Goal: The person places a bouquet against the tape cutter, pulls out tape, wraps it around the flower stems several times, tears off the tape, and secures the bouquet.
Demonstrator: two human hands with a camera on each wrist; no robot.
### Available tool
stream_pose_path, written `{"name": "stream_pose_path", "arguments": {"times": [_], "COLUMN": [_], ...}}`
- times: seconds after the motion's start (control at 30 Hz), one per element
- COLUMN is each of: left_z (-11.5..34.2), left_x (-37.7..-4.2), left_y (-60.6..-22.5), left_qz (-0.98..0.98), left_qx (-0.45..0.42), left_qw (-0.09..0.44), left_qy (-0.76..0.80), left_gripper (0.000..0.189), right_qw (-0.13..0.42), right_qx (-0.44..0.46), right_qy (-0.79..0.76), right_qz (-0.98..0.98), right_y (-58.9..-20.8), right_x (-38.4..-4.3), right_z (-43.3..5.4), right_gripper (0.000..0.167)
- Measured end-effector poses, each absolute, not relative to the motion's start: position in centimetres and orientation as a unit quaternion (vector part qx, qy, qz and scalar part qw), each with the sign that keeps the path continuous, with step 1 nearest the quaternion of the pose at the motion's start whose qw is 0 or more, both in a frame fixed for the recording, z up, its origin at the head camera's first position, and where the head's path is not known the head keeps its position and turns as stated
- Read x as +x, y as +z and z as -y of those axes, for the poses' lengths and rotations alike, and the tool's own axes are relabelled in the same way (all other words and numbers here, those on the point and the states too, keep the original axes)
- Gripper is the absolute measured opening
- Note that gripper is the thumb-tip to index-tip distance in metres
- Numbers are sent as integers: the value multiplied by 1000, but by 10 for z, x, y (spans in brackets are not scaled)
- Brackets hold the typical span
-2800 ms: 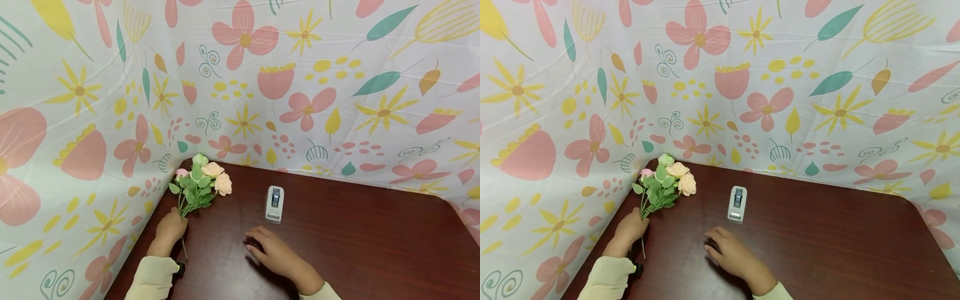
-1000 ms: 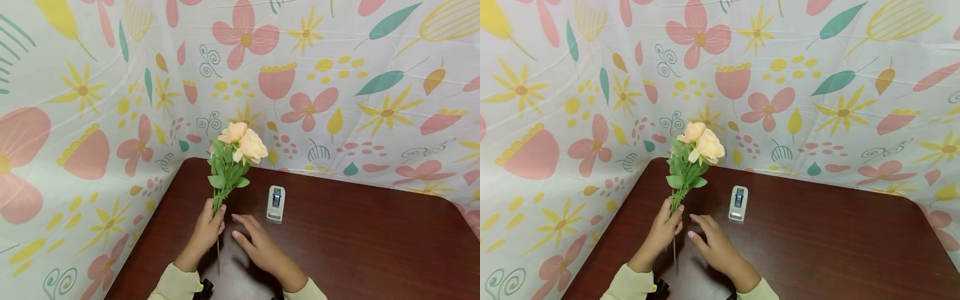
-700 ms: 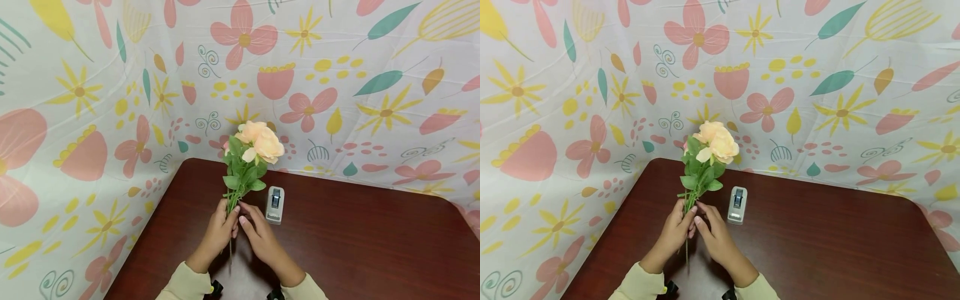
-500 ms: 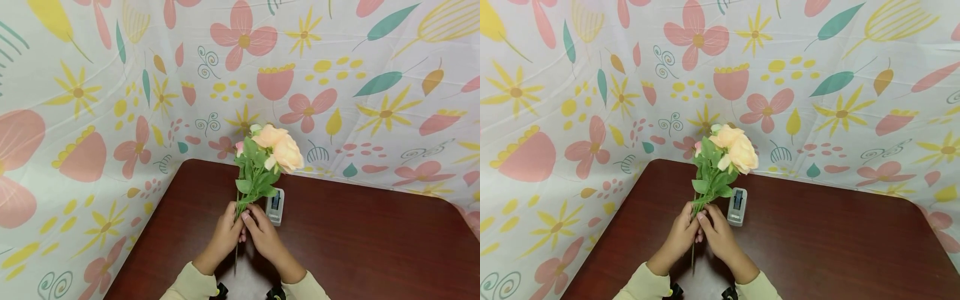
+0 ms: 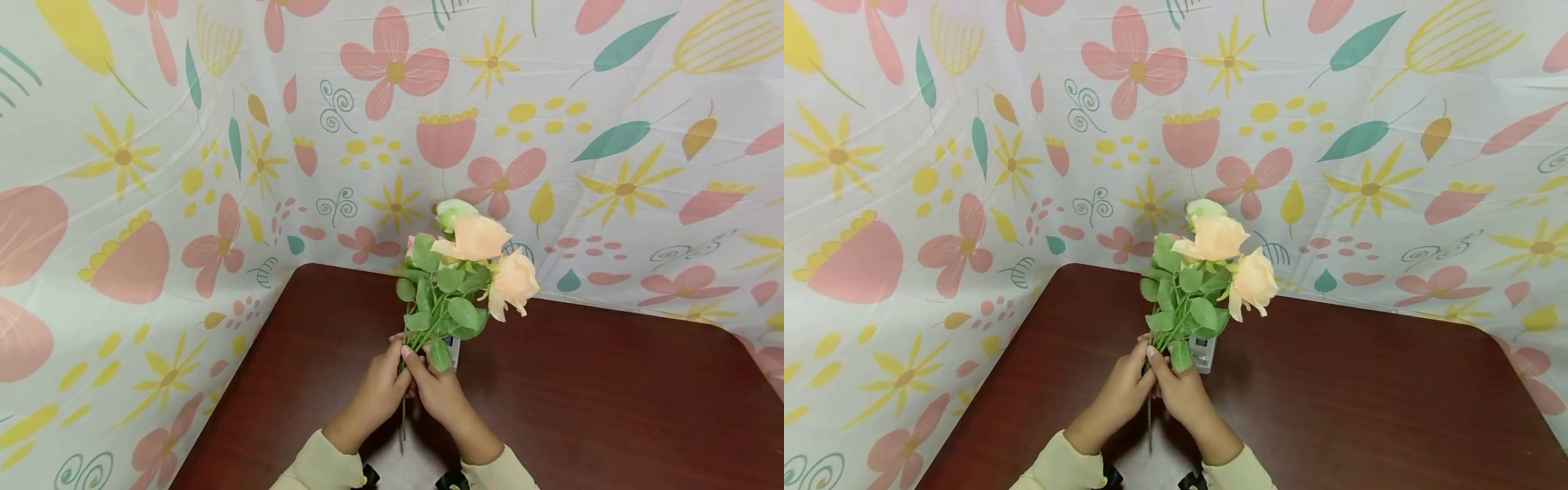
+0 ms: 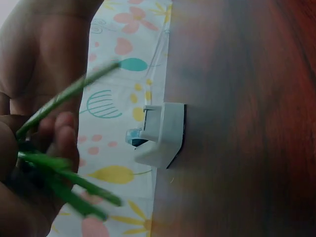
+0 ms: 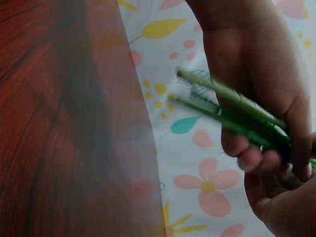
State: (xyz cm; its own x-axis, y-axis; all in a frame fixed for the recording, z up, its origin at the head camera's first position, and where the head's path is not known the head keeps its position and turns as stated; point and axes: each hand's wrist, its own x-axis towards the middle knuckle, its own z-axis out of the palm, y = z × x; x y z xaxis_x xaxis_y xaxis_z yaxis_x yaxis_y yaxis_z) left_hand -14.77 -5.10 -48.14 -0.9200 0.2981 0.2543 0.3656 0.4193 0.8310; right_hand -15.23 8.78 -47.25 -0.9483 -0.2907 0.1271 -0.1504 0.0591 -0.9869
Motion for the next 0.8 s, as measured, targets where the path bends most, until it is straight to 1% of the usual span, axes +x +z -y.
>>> {"name": "stream_pose_path", "arguments": {"times": [0.17,0.27,0.37,0.43,0.47,0.57,0.6,0.67,0.8], "left_z": [51,52,55,58,59,63,63,64,62], "left_x": [-147,-147,-147,-149,-150,-153,-153,-154,-154], "left_y": [-483,-480,-476,-473,-472,-469,-468,-466,-462], "left_qz": [872,880,889,888,884,859,850,836,838], "left_qx": [-204,-207,-209,-204,-202,-189,-185,-176,-165], "left_qw": [71,56,42,38,43,54,53,51,28], "left_qy": [-440,-425,-405,-410,-418,-472,-490,-517,-519], "left_gripper": [31,37,51,51,49,33,32,39,61], "right_qw": [-2,-33,-28,-28,-28,-38,-38,-37,-14], "right_qx": [-201,-233,-237,-236,-230,-226,-226,-221,-221], "right_qy": [-632,-621,-625,-613,-608,-586,-584,-581,-575], "right_qz": [-749,-747,-743,-753,-759,-777,-779,-782,-787], "right_y": [-471,-472,-471,-470,-469,-467,-466,-466,-466], "right_x": [-155,-158,-160,-161,-161,-161,-161,-161,-157], "right_z": [-89,-90,-93,-96,-98,-102,-103,-104,-103], "right_gripper": [28,24,20,20,20,23,23,23,29]}}
